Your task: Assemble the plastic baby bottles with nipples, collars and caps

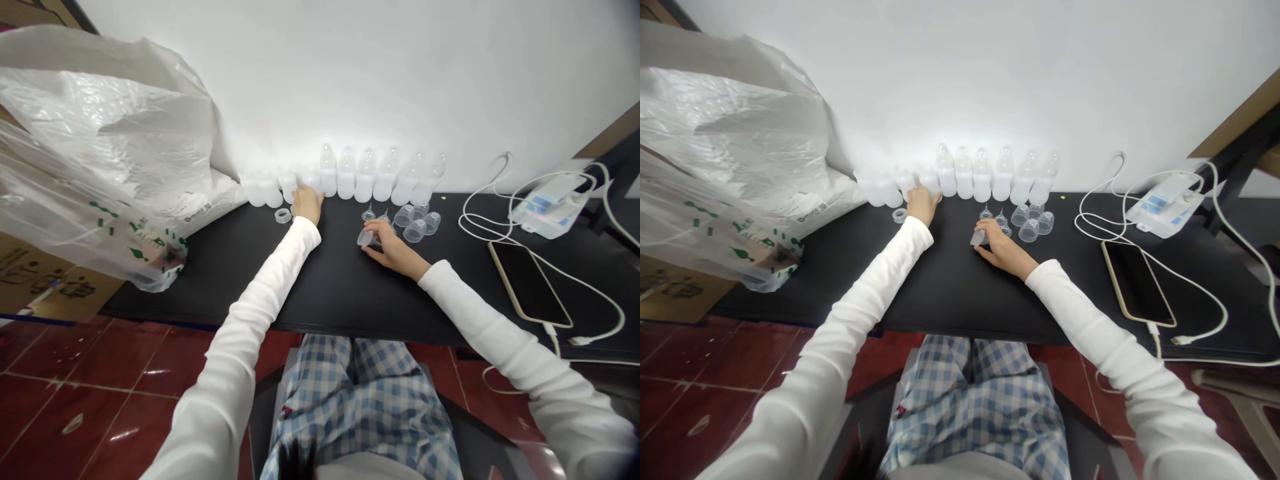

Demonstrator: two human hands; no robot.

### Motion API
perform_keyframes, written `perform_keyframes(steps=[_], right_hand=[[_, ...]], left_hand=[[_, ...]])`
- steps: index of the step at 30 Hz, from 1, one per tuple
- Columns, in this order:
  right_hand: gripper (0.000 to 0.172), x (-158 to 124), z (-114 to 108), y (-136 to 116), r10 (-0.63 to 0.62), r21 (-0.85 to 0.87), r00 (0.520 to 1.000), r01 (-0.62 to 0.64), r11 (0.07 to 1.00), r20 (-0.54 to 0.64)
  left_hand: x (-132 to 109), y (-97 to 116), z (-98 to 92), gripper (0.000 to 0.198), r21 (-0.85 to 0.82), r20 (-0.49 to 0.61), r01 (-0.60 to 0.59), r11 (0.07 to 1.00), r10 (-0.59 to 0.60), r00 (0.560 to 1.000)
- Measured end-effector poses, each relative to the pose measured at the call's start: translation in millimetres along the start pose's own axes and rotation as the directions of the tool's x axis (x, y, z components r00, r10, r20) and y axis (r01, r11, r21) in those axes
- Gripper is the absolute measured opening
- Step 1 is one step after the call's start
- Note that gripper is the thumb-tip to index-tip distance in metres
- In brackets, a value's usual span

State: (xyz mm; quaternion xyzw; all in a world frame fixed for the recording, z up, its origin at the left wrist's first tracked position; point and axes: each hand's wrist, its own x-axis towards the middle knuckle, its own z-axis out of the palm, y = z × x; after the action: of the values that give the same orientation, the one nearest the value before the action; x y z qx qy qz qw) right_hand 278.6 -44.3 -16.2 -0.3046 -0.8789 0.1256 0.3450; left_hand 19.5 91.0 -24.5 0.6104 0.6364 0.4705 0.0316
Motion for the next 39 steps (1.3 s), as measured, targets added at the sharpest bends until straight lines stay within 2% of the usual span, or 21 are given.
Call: perform_keyframes(steps=[2,5,8,11,13,15,18,21,23,26,29,35,37,39], right_hand=[[0.038,0.6,-3.0,-4.5,0.016,-0.029,1.0,-0.016,0.999,-0.011],[0.042,0.9,-6.3,-8.2,0.037,-0.058,0.999,-0.039,0.998,-0.025],[0.041,1.1,-5.8,-7.1,0.02,-0.04,0.998,-0.022,0.999,-0.054],[0.039,1.1,-1.2,-4.2,0.057,0.049,0.995,-0.053,0.997,-0.086],[0.039,0.7,3.4,-2.2,0.135,0.175,0.982,-0.111,0.978,-0.133],[0.041,0.4,8.2,0.0,0.219,0.314,0.957,-0.152,0.937,-0.189],[0.047,0.8,13.7,2.7,0.328,0.461,0.916,-0.193,0.866,-0.231],[0.051,2.6,15.2,1.4,0.424,0.505,0.877,-0.267,0.821,-0.225],[0.05,3.9,13.7,-2.7,0.436,0.452,0.877,-0.311,0.836,-0.203],[0.05,5.5,9.2,-11.5,0.395,0.357,0.905,-0.32,0.877,-0.16],[0.05,6.7,6.4,-18.3,0.359,0.34,0.919,-0.288,0.895,-0.166],[0.044,7.0,11.7,-22.7,0.318,0.251,0.918,-0.258,0.933,-0.238],[0.04,6.9,10.0,-23.2,0.247,0.164,0.937,-0.211,0.964,-0.245],[0.036,6.6,3.1,-22.4,0.121,0.053,0.975,-0.113,0.992,-0.185]], left_hand=[[-11.3,11.9,-11.6,0.036,-0.056,-0.043,-0.081,0.995,0.079,0.996],[-32.2,31.0,-33.1,0.047,-0.088,-0.024,-0.129,0.988,0.127,0.992],[-60.6,48.3,-46.8,0.034,-0.219,0.053,-0.192,0.957,0.209,0.977],[-92.1,62.7,-44.0,0.034,-0.42,0.222,-0.164,0.893,0.276,0.935],[-108.2,69.8,-36.8,0.044,-0.518,0.306,-0.115,0.847,0.309,0.9],[-116.8,74.3,-31.0,0.054,-0.592,0.394,-0.063,0.803,0.357,0.847],[-118.0,76.6,-29.9,0.061,-0.641,0.508,0.052,0.766,0.372,0.777],[-114.7,77.6,-35.1,0.055,-0.63,0.562,0.176,0.757,0.287,0.776],[-113.8,79.0,-39.4,0.05,-0.629,0.574,0.216,0.747,0.26,0.776],[-114.5,81.6,-44.7,0.047,-0.625,0.592,0.223,0.748,0.268,0.76],[-115.3,82.0,-46.6,0.044,-0.612,0.594,0.208,0.763,0.27,0.758],[-113.3,75.0,-32.6,0.043,-0.527,0.611,0.255,0.81,0.153,0.777],[-111.2,71.8,-26.2,0.046,-0.541,0.593,0.258,0.801,0.145,0.792],[-107.3,68.7,-22.7,0.054,-0.557,0.571,0.254,0.79,0.142,0.809]])
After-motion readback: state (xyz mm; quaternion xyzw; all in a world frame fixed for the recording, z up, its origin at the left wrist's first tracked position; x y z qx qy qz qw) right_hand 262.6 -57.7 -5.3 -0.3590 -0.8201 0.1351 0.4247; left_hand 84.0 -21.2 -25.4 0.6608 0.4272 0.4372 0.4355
